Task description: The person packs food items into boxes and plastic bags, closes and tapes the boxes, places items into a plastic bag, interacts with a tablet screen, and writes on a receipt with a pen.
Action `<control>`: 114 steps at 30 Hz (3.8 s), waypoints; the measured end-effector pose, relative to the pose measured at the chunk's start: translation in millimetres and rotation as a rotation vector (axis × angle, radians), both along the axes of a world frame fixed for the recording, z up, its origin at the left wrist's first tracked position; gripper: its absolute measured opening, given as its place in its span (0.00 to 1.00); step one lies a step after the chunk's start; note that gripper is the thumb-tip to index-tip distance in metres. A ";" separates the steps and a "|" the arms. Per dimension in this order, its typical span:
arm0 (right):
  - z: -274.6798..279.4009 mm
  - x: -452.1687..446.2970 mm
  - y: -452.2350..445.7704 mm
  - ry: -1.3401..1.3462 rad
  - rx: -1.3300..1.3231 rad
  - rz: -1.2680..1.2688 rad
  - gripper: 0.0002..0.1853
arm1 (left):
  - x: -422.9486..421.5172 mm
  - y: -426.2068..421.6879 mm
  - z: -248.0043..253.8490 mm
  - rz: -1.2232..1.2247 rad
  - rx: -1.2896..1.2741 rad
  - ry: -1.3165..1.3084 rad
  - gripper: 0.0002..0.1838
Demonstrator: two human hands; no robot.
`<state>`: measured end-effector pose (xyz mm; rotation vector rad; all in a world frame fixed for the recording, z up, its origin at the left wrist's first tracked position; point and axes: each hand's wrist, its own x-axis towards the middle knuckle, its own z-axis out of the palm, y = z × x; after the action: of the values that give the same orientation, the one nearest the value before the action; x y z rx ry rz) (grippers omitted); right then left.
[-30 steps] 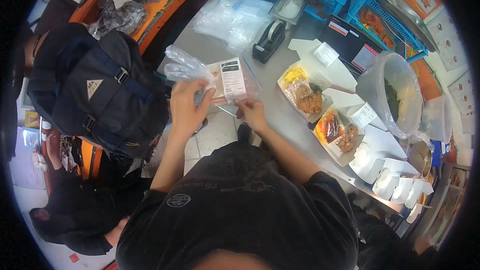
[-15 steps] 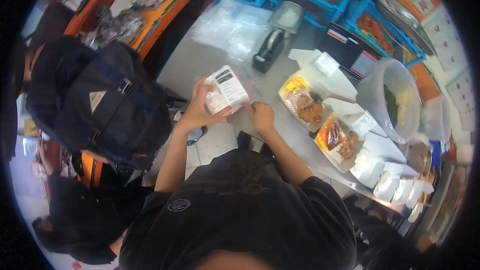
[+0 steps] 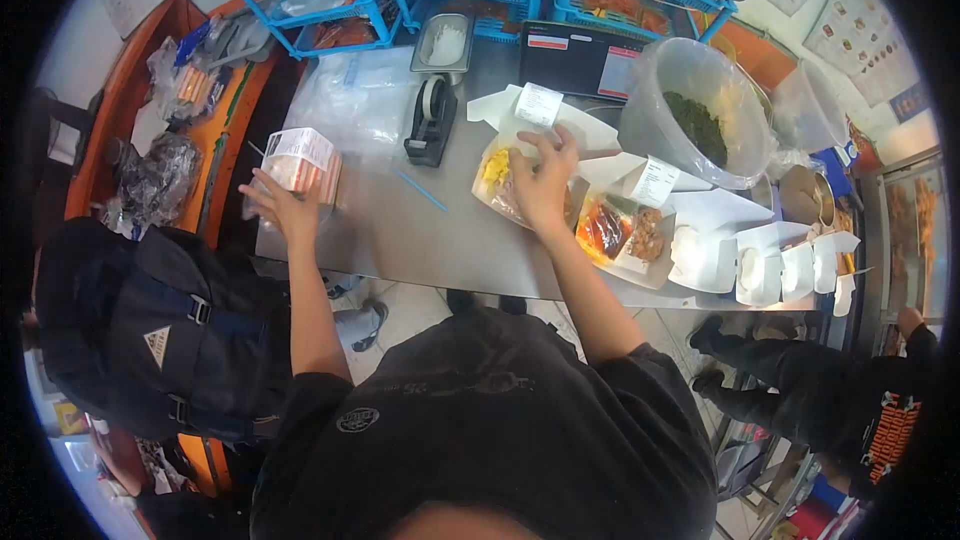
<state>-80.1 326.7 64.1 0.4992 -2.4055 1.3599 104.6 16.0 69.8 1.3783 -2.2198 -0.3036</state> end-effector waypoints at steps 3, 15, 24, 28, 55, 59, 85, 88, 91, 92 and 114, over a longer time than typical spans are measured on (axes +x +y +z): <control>25.4 -10.2 -7.7 -0.273 -0.231 0.273 0.15 | -6.1 38.7 13.1 -0.037 -0.091 0.165 0.61; -109.3 94.2 -47.9 -0.707 0.252 0.936 0.11 | 52.5 130.4 -85.7 -0.822 0.100 0.138 0.18; -88.8 45.9 -103.9 0.021 0.561 0.696 0.09 | 57.9 139.9 -91.9 -0.709 0.037 -0.006 0.26; -66.9 42.2 -80.9 -0.350 0.038 0.810 0.06 | 39.2 131.9 -93.5 -0.813 0.090 -0.034 0.31; 56.7 -213.4 -1.2 -0.009 0.788 0.056 0.18 | 13.6 126.8 -98.8 -0.858 0.153 -0.001 0.43; 16.0 -248.7 2.4 -0.972 1.075 0.317 0.36 | 12.3 127.9 -94.0 -0.856 0.142 -0.044 0.43; -44.3 -218.3 -0.8 -0.873 0.974 0.320 0.53 | 12.0 127.3 -100.6 -0.871 0.183 -0.038 0.42; -54.0 -219.3 -4.8 -0.819 0.992 0.261 0.54 | 10.3 127.6 -99.2 -0.881 0.170 -0.036 0.43; -62.0 -217.3 -3.9 -0.737 0.955 0.292 0.55 | 9.6 127.2 -98.4 -0.869 0.172 -0.070 0.42; -65.1 -216.7 -4.1 -0.745 0.939 0.293 0.55 | 9.9 126.7 -99.8 -0.871 0.168 -0.071 0.42; -45.5 -224.1 -4.7 -0.658 0.840 0.254 0.54 | 9.4 128.0 -101.6 -0.873 0.194 -0.052 0.40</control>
<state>-304.2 322.0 18.7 0.6347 -3.5494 0.5465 114.0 144.0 -31.8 0.4081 -2.7754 -0.7950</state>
